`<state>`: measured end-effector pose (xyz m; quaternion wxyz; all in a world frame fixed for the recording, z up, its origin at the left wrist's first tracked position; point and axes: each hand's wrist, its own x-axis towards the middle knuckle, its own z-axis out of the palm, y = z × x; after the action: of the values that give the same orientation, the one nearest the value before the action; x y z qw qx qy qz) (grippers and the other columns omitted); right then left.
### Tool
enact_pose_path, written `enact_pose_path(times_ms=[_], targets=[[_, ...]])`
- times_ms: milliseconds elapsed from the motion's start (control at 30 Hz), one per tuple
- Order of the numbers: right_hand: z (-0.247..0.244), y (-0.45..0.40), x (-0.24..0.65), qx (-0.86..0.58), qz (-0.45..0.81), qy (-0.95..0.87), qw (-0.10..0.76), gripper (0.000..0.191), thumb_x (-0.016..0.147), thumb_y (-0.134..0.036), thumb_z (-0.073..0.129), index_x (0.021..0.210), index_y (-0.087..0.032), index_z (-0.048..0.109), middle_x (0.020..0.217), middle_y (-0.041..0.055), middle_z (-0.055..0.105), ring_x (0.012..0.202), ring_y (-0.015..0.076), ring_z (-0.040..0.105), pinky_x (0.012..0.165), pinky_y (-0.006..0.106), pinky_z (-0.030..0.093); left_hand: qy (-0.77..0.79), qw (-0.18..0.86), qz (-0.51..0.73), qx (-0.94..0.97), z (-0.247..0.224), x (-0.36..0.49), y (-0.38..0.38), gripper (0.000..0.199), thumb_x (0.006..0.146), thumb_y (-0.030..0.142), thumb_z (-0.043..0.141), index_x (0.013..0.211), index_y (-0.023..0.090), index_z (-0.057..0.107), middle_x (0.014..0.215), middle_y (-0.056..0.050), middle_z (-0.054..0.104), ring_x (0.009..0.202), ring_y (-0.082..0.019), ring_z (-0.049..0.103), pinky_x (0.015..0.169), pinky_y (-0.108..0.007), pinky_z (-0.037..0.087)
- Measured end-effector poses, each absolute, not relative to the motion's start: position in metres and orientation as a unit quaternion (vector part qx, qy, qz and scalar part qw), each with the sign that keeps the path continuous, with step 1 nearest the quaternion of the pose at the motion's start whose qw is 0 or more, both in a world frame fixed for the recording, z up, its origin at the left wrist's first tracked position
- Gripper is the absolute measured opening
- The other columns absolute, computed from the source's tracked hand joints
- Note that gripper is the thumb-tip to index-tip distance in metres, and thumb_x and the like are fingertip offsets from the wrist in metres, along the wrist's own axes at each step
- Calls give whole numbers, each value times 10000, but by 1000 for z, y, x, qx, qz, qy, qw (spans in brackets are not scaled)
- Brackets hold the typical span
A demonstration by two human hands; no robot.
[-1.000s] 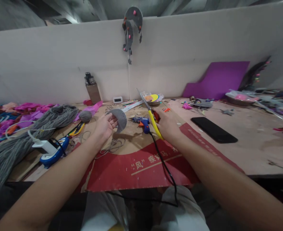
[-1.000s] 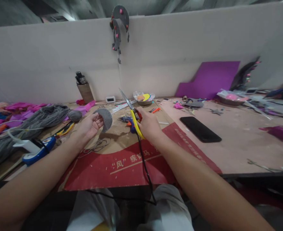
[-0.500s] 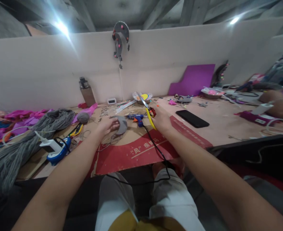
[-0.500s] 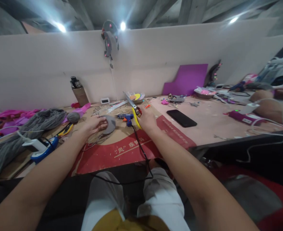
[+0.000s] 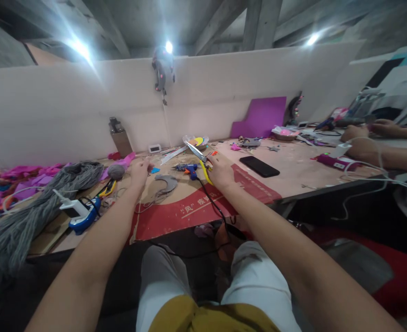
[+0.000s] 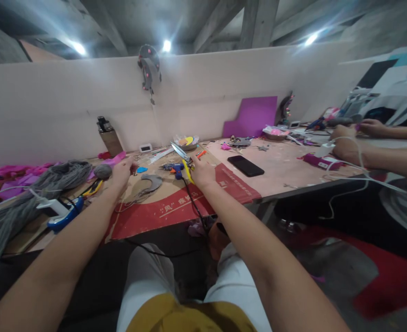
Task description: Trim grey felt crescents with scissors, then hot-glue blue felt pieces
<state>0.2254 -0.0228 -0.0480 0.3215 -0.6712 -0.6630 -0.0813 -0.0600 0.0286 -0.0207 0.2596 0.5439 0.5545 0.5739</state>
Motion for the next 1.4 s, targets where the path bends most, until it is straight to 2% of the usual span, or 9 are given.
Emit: enact_pose_path(times_ms=[67, 133, 233, 400, 700, 800, 1033, 1200, 1400], targets=[[-48, -24, 223, -673, -88, -666, 309, 407, 862, -304, 538, 1266, -259, 560, 1093, 98, 660, 896, 251, 634, 703, 316, 446, 526, 327, 558, 552, -20, -51, 26, 473, 819, 592, 533, 651, 160, 629, 649, -58, 627, 584, -139, 550, 571, -250, 395], [-48, -26, 221, -674, -93, -669, 299, 424, 861, -334, 549, 1279, -262, 546, 1096, 100, 651, 872, 252, 637, 682, 314, 438, 493, 405, 534, 555, -18, -38, 23, 503, 775, 648, 571, 719, 154, 651, 720, -82, 668, 616, -145, 586, 592, -256, 421], [-47, -29, 218, -669, -103, -677, 289, 420, 879, -355, 531, 1290, -267, 531, 1109, 100, 636, 861, 244, 634, 652, 301, 419, 456, 490, 494, 555, -13, -16, 17, 440, 696, 582, 712, 803, 158, 674, 799, -93, 699, 689, -162, 629, 636, -270, 448], [-44, -34, 217, -649, -134, -693, 283, 397, 922, -343, 479, 1307, -255, 522, 1151, 107, 600, 927, 231, 605, 648, 281, 381, 407, 560, 458, 558, -11, 16, 10, 372, 599, 411, 842, 826, 151, 705, 862, -92, 717, 763, -172, 657, 687, -281, 472], [-46, -28, 212, -593, -186, -739, 261, 427, 971, -417, 420, 1364, -275, 506, 1080, 92, 596, 900, 215, 558, 715, 290, 337, 379, 573, 516, 512, -16, 31, 13, 275, 573, 269, 863, 710, 156, 654, 653, -5, 663, 577, -94, 594, 569, -216, 430], [-47, -24, 211, -581, -200, -747, 254, 415, 982, -370, 401, 1372, -266, 501, 1078, 98, 590, 914, 220, 542, 748, 297, 333, 380, 574, 535, 490, -16, 29, 15, 273, 587, 259, 856, 751, 163, 660, 691, -4, 687, 590, -100, 615, 568, -218, 447], [-46, -25, 209, -550, -237, -766, 235, 427, 997, -250, 321, 1399, -248, 467, 1101, 123, 572, 1003, 248, 485, 804, 343, 328, 390, 590, 553, 441, -15, 25, 12, 204, 596, 150, 819, 711, 152, 651, 651, 1, 687, 553, -95, 616, 532, -210, 443], [-44, -29, 209, -527, -277, -771, 226, 474, 989, -201, 287, 1444, -267, 405, 1141, 126, 564, 1060, 268, 443, 866, 391, 316, 402, 600, 555, 413, -12, 22, 8, 135, 655, 155, 772, 703, 148, 646, 614, 2, 676, 536, -95, 616, 523, -210, 429], [-42, -37, 208, -529, -284, -770, 216, 523, 965, -159, 301, 1471, -271, 366, 1178, 123, 556, 1076, 271, 419, 889, 403, 326, 405, 599, 561, 402, -7, 18, 4, 115, 662, 138, 754, 717, 146, 654, 628, -2, 682, 543, -96, 609, 548, -220, 429]])
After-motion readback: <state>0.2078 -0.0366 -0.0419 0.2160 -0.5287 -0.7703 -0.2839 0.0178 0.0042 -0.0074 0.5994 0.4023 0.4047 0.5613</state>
